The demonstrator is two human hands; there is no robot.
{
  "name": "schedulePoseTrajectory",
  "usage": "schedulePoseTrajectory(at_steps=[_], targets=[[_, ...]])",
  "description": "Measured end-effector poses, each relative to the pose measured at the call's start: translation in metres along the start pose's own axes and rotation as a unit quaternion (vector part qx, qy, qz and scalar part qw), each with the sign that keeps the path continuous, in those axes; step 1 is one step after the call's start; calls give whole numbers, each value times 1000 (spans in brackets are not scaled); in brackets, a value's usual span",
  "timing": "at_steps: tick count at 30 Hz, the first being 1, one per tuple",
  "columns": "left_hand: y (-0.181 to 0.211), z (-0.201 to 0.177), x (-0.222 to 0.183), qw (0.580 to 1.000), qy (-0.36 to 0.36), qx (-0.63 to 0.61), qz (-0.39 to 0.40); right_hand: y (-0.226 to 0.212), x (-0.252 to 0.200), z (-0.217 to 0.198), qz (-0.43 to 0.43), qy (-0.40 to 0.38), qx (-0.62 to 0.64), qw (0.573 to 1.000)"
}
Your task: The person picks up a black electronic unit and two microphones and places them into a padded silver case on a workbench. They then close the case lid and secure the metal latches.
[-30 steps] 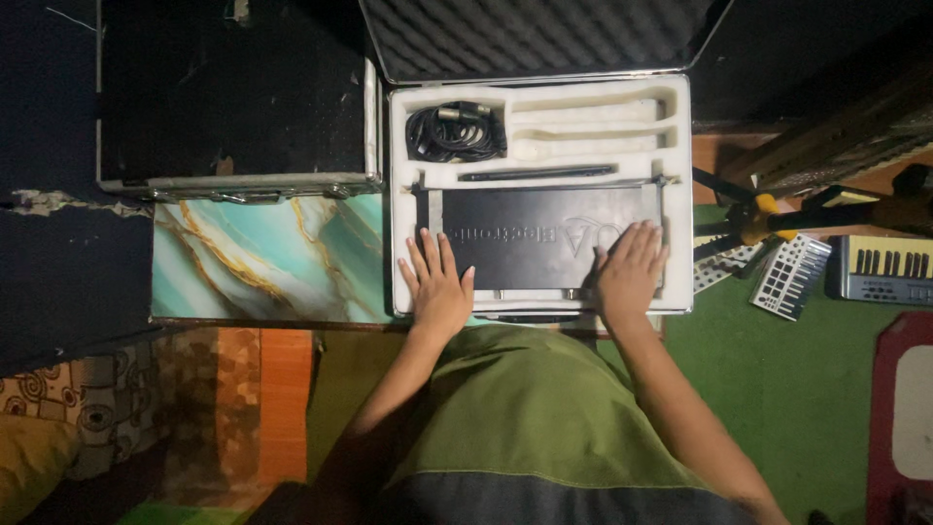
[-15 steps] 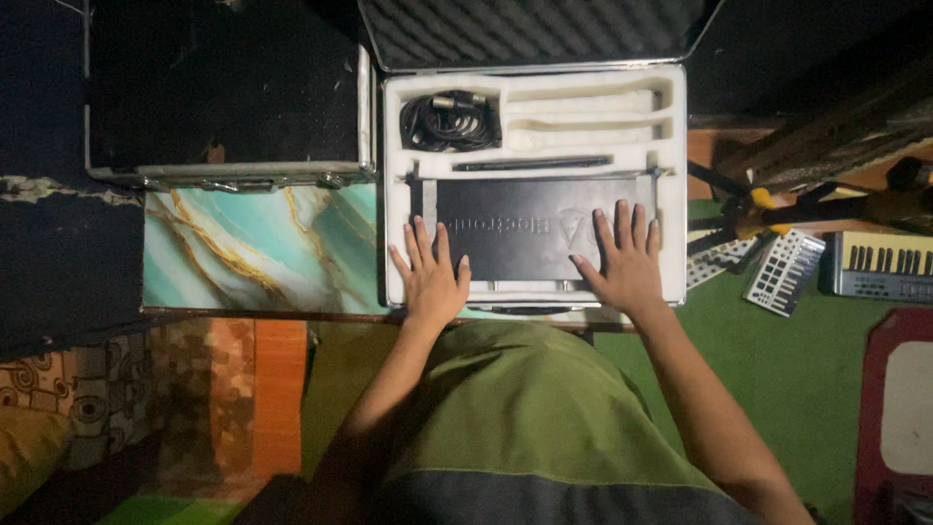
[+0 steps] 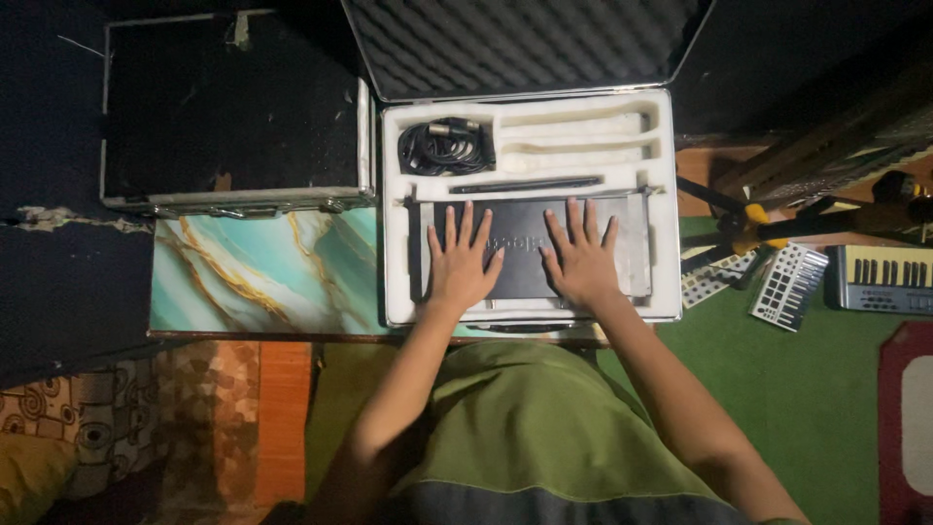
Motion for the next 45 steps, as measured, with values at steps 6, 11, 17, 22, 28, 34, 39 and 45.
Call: schedulePoseTrajectory(at_steps=[6, 11, 17, 22, 28, 34, 39, 45], targets=[[-44, -24, 22, 997, 68, 2, -38, 42, 22, -16, 64, 14, 14, 998], [-45, -24, 21, 997, 58, 11, -46, 72, 11, -28, 96, 60, 31, 993], [-46, -27, 24, 996, 51, 25, -64, 67, 10, -36, 109, 58, 18, 992], [-49, -23, 25, 996, 47, 14, -72, 69, 11, -29, 93, 67, -2, 993], [-48, -24, 24, 996, 56, 32, -68, 75, 14, -16, 80, 74, 8, 994], [-46, -14, 21, 997, 43, 38, -54, 62, 14, -4, 76, 85, 25, 993], [-14, 0, -3, 999, 20, 30, -19, 33, 2, -3, 52, 98, 23, 994], [2, 1, -32, 1000, 18, -8, 15, 24, -22, -13, -10, 65, 33, 997]])
Point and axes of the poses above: each hand's wrist, its own x-axis towards the middle knuckle, its own z-axis out of the palm, y = z × x, the point moved 7 cm from there along x, towards the middle knuckle, and after that the axes turned 7 degrees about y, right-handed, at the moved point
